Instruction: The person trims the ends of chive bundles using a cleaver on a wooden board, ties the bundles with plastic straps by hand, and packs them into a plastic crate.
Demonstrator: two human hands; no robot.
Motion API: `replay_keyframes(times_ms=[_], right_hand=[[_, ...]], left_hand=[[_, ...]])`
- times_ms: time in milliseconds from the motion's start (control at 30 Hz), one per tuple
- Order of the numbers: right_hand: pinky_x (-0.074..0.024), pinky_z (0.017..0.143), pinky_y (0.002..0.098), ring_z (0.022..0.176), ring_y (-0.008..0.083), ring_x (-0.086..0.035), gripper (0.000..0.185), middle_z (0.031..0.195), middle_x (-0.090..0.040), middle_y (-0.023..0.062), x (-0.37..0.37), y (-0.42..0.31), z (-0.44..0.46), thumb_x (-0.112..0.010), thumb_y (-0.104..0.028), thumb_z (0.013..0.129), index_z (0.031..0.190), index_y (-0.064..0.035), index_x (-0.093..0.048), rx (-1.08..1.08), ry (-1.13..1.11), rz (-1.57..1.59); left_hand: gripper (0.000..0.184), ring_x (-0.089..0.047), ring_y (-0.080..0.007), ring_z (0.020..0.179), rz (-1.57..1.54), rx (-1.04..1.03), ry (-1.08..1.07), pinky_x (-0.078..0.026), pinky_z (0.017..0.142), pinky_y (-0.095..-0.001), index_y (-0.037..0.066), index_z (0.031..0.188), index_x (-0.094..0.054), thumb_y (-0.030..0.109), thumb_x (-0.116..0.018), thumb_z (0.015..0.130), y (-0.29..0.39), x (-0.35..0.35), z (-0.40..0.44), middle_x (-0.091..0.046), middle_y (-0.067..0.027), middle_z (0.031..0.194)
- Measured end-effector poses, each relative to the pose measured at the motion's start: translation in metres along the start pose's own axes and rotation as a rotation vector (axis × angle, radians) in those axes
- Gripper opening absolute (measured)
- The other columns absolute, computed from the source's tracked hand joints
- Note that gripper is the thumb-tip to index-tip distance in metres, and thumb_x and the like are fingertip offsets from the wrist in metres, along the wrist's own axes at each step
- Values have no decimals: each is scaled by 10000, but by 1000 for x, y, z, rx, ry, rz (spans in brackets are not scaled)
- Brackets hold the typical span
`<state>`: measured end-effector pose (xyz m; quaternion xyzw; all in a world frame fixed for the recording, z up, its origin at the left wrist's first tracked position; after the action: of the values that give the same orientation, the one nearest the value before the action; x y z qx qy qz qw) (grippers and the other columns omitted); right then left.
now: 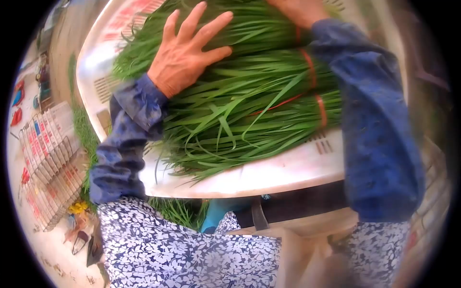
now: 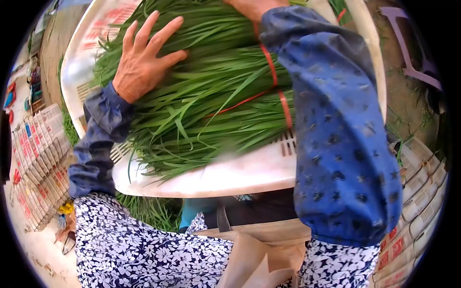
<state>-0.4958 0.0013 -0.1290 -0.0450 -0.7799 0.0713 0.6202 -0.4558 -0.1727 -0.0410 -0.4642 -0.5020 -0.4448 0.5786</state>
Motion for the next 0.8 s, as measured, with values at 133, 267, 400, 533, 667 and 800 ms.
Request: replay_keyframes(times_ms=[133,267,400,533,667,800], right_hand=[[-499,759,455,811,346,-662,553,811,-687,178,-4,13,-4,-338,-485,963,946,-77,-712,-268,-181,431],[-492,761,455,802,350,-660,521,770,-680,172,-1,18,8,-344,-443,976,967,-65,-702,-157,-31,279],[-476,779,474,829,381,-643,444,831,-685,184,6,19,18,-350,-353,988,995,-49,-673,-26,33,270],[-486,734,461,809,332,-654,310,835,-687,128,22,-13,-21,-420,-288,943,925,-93,-660,136,251,-85],[-489,726,456,898,294,-651,251,936,-685,111,21,-12,-29,-446,-278,918,975,-140,-647,244,347,-16],[-487,748,455,929,290,-645,264,958,-684,105,18,-2,-24,-446,-299,911,960,-152,-660,-15,24,116]], left_hand=[[333,-249,-335,1411,8,-222,-131,-219,1112,-556,303,1040,-706,160,-626,750,36,-14,3,-331,-22,1531],[713,-267,-405,1386,135,-284,-156,-271,1033,-648,169,1329,-504,390,-747,697,-7,-19,15,-328,-147,1510],[267,-242,-353,1415,-42,-89,-48,-217,1101,-596,187,953,-724,86,-621,728,-19,-10,-6,-337,-43,1525],[224,-305,-367,1399,6,205,-662,-214,1128,-617,101,784,-710,-73,-581,724,-5,12,-76,-314,-95,1539],[334,-621,-322,1097,-735,529,-190,-434,1009,-454,84,1113,-677,77,-684,779,-31,120,-29,-636,-185,1194],[609,-418,-375,1287,-538,209,-114,-319,1068,-488,70,1364,-478,354,-637,849,-47,24,70,-476,-189,1381]])
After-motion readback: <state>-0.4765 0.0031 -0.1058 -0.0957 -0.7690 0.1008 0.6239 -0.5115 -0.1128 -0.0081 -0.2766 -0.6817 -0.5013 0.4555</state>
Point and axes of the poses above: each hand's wrist, its own z-axis towards the middle knuckle, its own x-axis out of the back of the hand, y = z × x, the point moved 10 cm from there along z, towards the middle knuckle
